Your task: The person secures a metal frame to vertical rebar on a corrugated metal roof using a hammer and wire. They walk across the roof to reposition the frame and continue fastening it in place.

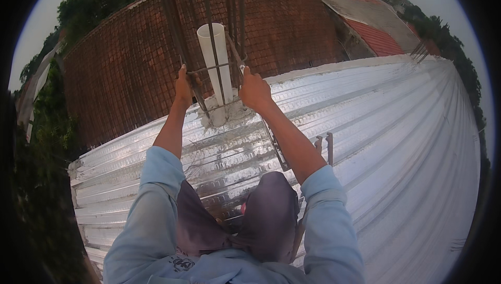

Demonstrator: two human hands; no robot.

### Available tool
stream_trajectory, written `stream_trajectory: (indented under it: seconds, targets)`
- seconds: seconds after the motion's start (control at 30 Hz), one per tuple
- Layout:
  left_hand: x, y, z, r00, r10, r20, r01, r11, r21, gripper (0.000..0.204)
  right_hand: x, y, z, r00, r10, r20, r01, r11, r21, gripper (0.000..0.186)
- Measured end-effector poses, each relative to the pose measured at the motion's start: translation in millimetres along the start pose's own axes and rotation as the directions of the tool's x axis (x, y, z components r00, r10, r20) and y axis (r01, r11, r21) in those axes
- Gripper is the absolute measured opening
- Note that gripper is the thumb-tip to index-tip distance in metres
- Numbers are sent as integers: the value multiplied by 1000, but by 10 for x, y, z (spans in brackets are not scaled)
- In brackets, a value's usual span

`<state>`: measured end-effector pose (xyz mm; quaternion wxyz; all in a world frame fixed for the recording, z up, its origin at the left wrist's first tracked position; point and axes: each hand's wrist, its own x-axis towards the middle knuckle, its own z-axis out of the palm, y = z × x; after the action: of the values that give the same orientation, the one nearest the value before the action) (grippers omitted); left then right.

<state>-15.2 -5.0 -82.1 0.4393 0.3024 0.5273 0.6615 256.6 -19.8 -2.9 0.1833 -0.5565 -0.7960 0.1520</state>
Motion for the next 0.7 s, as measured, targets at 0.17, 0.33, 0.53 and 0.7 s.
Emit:
stream_trajectory:
  seconds: [0.17, 0.33, 0.53, 0.7]
  targets:
    - [2, 58, -8, 997, 27, 69, -28, 1000, 10, 64, 5, -83, -259, 997, -33, -66, 38, 997, 71, 62]
    - [-42, 47, -12, 1000, 7, 13, -8, 998, 55, 65, 37, -59, -25, 990, -53, -131, 60, 997, 50, 64]
    - [-42, -10, -6, 998, 50, 46, -54, 994, 90, 68, 106, 347, 41, 994, -94, -52, 99, 990, 104, 66]
    - [-32, -3, -119, 999, 37, 30, -39, 997, 72, 68, -762, 259, -186, 948, -147, -282, 194, 970, 149, 57]
